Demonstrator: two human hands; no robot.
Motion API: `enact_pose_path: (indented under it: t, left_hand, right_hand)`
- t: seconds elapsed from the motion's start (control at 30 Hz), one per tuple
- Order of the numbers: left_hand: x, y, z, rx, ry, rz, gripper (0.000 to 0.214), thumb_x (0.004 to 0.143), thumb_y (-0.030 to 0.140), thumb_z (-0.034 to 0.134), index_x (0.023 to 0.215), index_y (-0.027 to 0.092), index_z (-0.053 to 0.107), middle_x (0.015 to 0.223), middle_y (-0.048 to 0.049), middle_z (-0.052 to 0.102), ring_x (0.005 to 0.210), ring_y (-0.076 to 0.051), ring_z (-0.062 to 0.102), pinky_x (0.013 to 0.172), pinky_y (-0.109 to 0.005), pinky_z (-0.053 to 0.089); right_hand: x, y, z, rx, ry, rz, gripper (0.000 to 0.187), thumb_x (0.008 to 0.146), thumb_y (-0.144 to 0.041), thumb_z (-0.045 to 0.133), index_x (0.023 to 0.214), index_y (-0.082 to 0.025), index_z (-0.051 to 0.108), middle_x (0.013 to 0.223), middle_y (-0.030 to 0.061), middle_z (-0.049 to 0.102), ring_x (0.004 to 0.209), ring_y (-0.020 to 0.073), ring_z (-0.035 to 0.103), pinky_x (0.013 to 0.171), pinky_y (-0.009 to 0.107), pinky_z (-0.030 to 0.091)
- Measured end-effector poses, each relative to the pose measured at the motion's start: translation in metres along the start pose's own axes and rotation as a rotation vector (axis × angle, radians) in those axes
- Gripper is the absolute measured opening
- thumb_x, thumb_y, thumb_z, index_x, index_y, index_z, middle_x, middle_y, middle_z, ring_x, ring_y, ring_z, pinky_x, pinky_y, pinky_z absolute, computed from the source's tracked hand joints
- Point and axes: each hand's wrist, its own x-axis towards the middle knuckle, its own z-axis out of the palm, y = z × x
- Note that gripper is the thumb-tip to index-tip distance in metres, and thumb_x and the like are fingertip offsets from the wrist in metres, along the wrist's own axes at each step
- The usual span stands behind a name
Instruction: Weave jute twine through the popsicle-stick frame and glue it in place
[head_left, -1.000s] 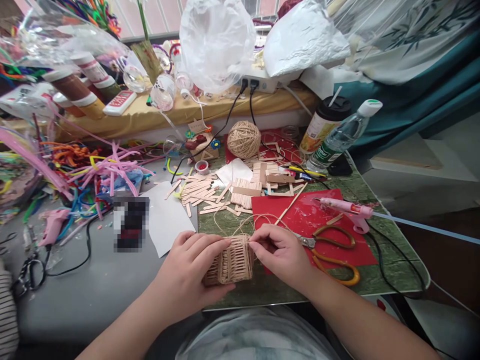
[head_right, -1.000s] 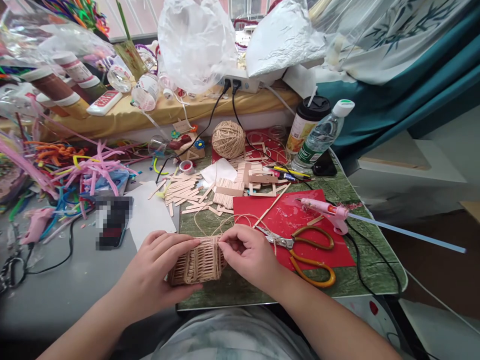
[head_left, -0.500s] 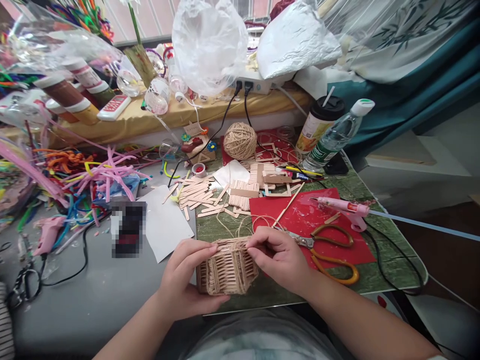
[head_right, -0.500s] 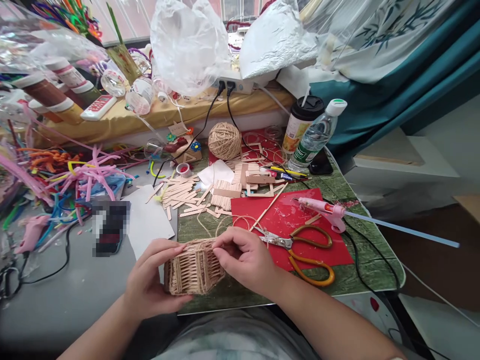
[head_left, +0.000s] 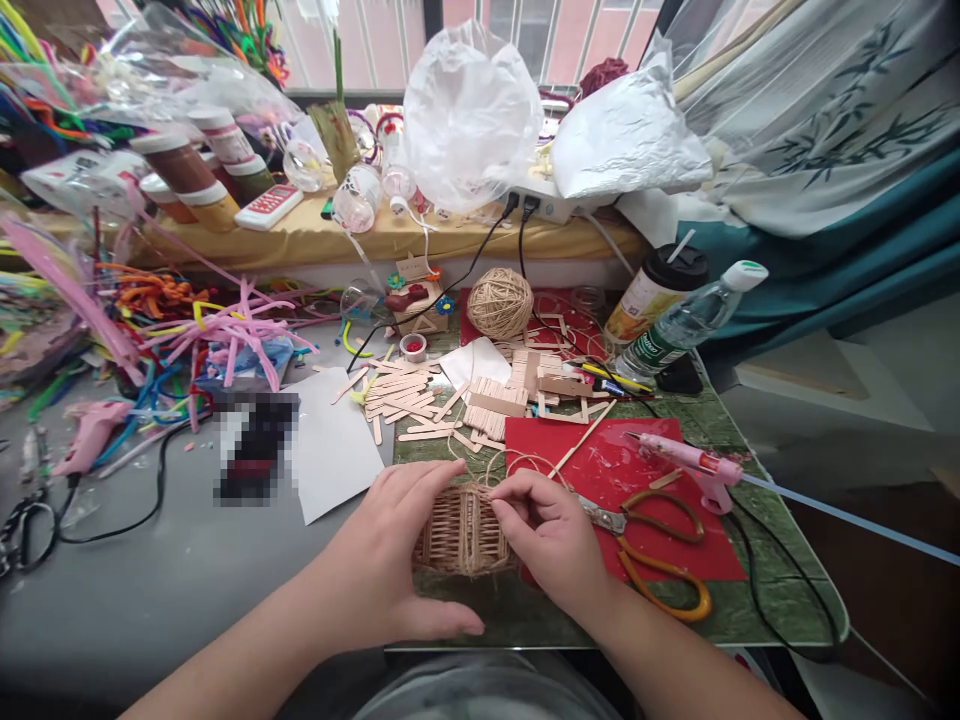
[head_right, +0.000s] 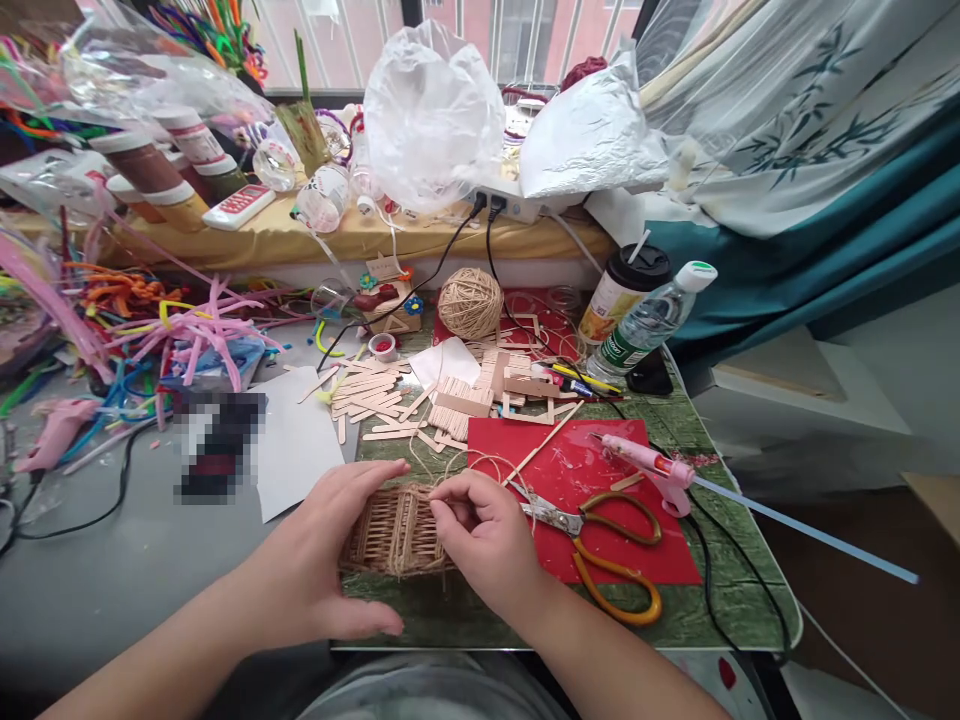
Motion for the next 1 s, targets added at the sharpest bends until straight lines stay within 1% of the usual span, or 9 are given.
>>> enact_pose_path:
  t: [0.03, 0.13, 0.2, 0.37, 0.5, 0.6, 0.7, 0.83, 1.0]
  left_hand:
    - [0.005, 0.004, 0.0, 0.015, 0.017, -0.001, 0.115, 0.07, 0.06, 0.095, 0.162, 0.026, 0.035, 0.151, -0.019, 0.059, 0.138, -0.039, 0.059, 0.114, -0.059, 0.054]
    - [0.015, 0.008, 0.003, -0.011, 0.062, 0.024, 0.086, 0.078, 0.046, 0.094, 0.148, 0.027, 0.048, 0.138, -0.0139, 0.068, 0.126, -0.032, 0.067, 0.106, -0.05, 0.06]
    - [0.016, 0.007, 0.004, -0.054, 0.081, 0.065, 0.079, 0.077, 0.043, 0.095, 0.143, 0.027, 0.053, 0.132, -0.0118, 0.07, 0.119, -0.029, 0.07, 0.101, -0.044, 0.063]
    - [0.006, 0.0, 0.009, -0.097, 0.153, 0.16, 0.084, 0.08, 0.05, 0.093, 0.15, 0.027, 0.053, 0.135, -0.014, 0.069, 0.12, -0.029, 0.071, 0.104, -0.041, 0.062]
    - [0.0, -0.008, 0.02, -0.129, 0.228, 0.209, 0.085, 0.083, 0.056, 0.088, 0.154, 0.025, 0.052, 0.134, -0.0167, 0.068, 0.121, -0.031, 0.07, 0.103, -0.044, 0.062]
    - [-0.002, -0.011, 0.029, -0.117, 0.233, 0.207, 0.085, 0.085, 0.058, 0.086, 0.156, 0.026, 0.051, 0.13, -0.0161, 0.068, 0.116, -0.03, 0.071, 0.099, -0.044, 0.063]
    - [-0.005, -0.015, 0.033, -0.098, 0.238, 0.198, 0.082, 0.086, 0.058, 0.085, 0.155, 0.026, 0.052, 0.129, -0.0157, 0.067, 0.114, -0.03, 0.071, 0.097, -0.043, 0.064]
    - [-0.01, -0.024, 0.035, -0.109, 0.233, 0.19, 0.083, 0.083, 0.058, 0.087, 0.151, 0.025, 0.053, 0.13, -0.0161, 0.066, 0.116, -0.03, 0.071, 0.101, -0.044, 0.063]
    - [-0.013, -0.023, 0.029, -0.116, 0.199, 0.22, 0.082, 0.082, 0.043, 0.092, 0.149, 0.026, 0.05, 0.13, -0.0162, 0.065, 0.117, -0.03, 0.07, 0.099, -0.045, 0.064]
  right_hand:
    - [0.001, 0.0, 0.0, -0.003, 0.002, 0.002, 0.011, 0.097, -0.03, 0.071, 0.095, -0.02, 0.075, 0.074, -0.0026, 0.056, 0.062, 0.0118, 0.05, 0.057, 0.024, 0.044]
    - [0.003, 0.001, -0.003, -0.026, -0.001, 0.009, 0.014, 0.098, -0.033, 0.071, 0.096, -0.02, 0.075, 0.074, -0.0018, 0.058, 0.063, 0.0127, 0.052, 0.059, 0.025, 0.047]
    - [0.004, -0.001, -0.006, -0.042, -0.004, 0.007, 0.015, 0.098, -0.034, 0.071, 0.095, -0.02, 0.075, 0.075, -0.0007, 0.061, 0.064, 0.0135, 0.055, 0.059, 0.025, 0.049]
    - [-0.001, -0.013, -0.02, -0.052, -0.019, -0.086, 0.01, 0.099, -0.031, 0.071, 0.098, -0.022, 0.076, 0.085, 0.0041, 0.074, 0.074, 0.017, 0.07, 0.067, 0.027, 0.058]
    - [-0.008, -0.021, -0.032, -0.103, 0.005, -0.172, 0.005, 0.099, -0.025, 0.071, 0.099, -0.024, 0.076, 0.085, 0.0033, 0.075, 0.075, 0.0172, 0.071, 0.07, 0.028, 0.058]
    - [-0.01, -0.019, -0.035, -0.183, 0.002, -0.222, 0.007, 0.096, -0.019, 0.071, 0.098, -0.025, 0.075, 0.084, 0.0026, 0.074, 0.073, 0.0171, 0.069, 0.069, 0.029, 0.057]
    - [-0.009, -0.015, -0.034, -0.215, -0.005, -0.262, 0.01, 0.095, -0.016, 0.071, 0.098, -0.024, 0.076, 0.082, 0.0022, 0.074, 0.07, 0.0159, 0.067, 0.066, 0.028, 0.055]
    - [-0.007, -0.013, -0.031, -0.212, -0.025, -0.27, 0.01, 0.095, -0.016, 0.07, 0.097, -0.024, 0.075, 0.081, 0.0024, 0.074, 0.069, 0.0156, 0.067, 0.064, 0.027, 0.056]
    - [-0.007, -0.015, -0.029, -0.249, -0.034, -0.301, 0.009, 0.095, -0.016, 0.07, 0.096, -0.025, 0.074, 0.081, 0.0026, 0.076, 0.069, 0.0168, 0.069, 0.064, 0.029, 0.056]
